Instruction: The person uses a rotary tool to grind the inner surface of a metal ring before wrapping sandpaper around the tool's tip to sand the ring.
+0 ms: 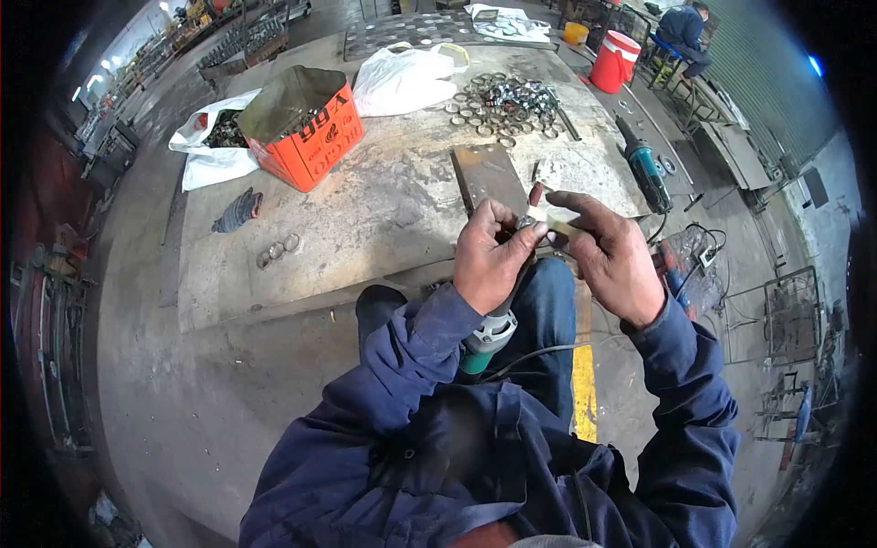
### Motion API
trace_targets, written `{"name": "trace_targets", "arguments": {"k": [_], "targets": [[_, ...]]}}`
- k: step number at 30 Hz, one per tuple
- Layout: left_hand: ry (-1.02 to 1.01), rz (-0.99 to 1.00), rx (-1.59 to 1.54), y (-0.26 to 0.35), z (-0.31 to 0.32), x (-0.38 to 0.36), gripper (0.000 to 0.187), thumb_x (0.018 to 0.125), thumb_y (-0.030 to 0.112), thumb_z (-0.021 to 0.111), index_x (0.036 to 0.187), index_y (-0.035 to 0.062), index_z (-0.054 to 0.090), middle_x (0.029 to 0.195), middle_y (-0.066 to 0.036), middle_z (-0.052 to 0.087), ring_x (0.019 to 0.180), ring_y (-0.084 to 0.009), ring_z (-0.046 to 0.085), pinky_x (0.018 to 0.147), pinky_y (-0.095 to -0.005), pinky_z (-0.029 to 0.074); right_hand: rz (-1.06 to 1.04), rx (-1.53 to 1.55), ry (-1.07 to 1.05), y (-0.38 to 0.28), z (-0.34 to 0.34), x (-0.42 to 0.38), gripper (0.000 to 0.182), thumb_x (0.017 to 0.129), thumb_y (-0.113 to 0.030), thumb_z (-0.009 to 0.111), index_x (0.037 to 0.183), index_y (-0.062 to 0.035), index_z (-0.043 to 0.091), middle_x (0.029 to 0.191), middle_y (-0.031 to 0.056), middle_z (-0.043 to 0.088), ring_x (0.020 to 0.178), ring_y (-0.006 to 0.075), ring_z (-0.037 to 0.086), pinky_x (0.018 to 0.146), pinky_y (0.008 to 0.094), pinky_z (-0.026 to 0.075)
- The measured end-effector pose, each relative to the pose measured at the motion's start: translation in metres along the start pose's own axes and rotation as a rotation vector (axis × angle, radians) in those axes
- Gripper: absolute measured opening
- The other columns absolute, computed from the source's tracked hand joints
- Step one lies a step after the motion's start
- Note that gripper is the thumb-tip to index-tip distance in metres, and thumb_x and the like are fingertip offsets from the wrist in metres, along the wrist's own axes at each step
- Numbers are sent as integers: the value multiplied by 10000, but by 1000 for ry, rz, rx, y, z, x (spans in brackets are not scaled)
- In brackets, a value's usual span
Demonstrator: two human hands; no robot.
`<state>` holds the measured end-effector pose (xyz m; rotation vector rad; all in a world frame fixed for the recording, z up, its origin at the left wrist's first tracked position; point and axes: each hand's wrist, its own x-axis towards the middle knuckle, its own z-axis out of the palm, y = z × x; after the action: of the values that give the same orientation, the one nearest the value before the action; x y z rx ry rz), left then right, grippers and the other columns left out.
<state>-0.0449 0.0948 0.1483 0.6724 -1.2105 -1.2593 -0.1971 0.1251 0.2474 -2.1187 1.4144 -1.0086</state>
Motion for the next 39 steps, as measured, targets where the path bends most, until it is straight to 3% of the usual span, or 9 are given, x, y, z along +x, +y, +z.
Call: {"name": "trace_targets", "arguments": {"k": [3, 7, 11, 15, 18, 22, 24, 37, 39], "targets": [[-58, -11, 25, 13, 0, -2, 188, 902, 167, 603, 891, 26, 478, 811, -32, 566, 717, -63, 511, 630, -225, 439, 241, -176, -129, -11, -5, 9, 344, 847, -308, 635, 1078, -53, 625, 685, 158, 637, 615, 301, 623, 582, 325, 477], [-194, -90, 127, 23, -11, -1, 238, 941, 248, 545, 935, 10, 540, 801, -22, 571, 731, -59, 495, 662, -225, 420, -62, -131, -46, 21, 8, 16, 342, 832, -343, 654, 1038, -70, 659, 674, 148, 622, 603, 230, 633, 561, 327, 465], [-352, -175, -14, 18, -23, 2, 417, 954, 385, 477, 1130, 10, 524, 900, -49, 580, 810, -101, 554, 729, -255, 464, -12, 220, -188, 21, 9, 23, 273, 886, -239, 614, 1042, -18, 652, 779, 101, 674, 680, 130, 629, 637, 296, 491], [-463, -181, -76, 29, -27, 3, 444, 958, 421, 447, 1077, 13, 574, 889, -54, 594, 820, -123, 569, 746, -272, 462, 133, 786, -602, 28, 1, 39, 222, 904, -180, 597, 1028, -2, 641, 814, 36, 659, 718, 86, 601, 660, 247, 482], [-312, 146, 711, 51, -38, 8, 451, 901, 454, 536, 863, 12, 611, 719, -59, 606, 710, -132, 595, 666, -276, 463, 77, 426, -485, 30, 0, 43, 203, 887, -178, 627, 988, -2, 641, 840, 11, 654, 746, 50, 553, 689, 230, 462], [-140, 332, 965, 101, -37, 31, 428, 857, 447, 587, 742, 37, 540, 600, -102, 541, 543, -234, 572, 518, -352, 430, 34, 515, -534, 5, 7, 47, 223, 878, -184, 644, 985, 12, 636, 824, 6, 645, 764, 50, 519, 700, 241, 454], [-341, 554, 1132, 110, -38, 40, 403, 875, 405, 566, 715, 40, 507, 605, -134, 540, 573, -340, 565, 496, -420, 402, 10, 483, -539, -2, 10, 51, 225, 876, -181, 646, 987, 15, 634, 821, 7, 644, 763, 48, 517, 694, 241, 452], [-482, 424, 1378, 147, -57, 37, 389, 860, 410, 564, 706, 52, 569, 593, -161, 537, 609, -380, 558, 513, -470, 382, -132, 447, -439, -17, 39, 54, 226, 843, -220, 684, 946, -20, 666, 694, 17, 609, 632, 58, 480, 584, 258, 437], [-553, 319, 1291, 144, -63, 39, 408, 857, 425, 570, 718, 42, 578, 611, -165, 538, 613, -372, 553, 522, -448, 389, 11, 444, -607, -25, 28, 60, 211, 849, -216, 679, 940, -26, 674, 657, -20, 579, 588, 33, 440, 521, 237, 398]]}}
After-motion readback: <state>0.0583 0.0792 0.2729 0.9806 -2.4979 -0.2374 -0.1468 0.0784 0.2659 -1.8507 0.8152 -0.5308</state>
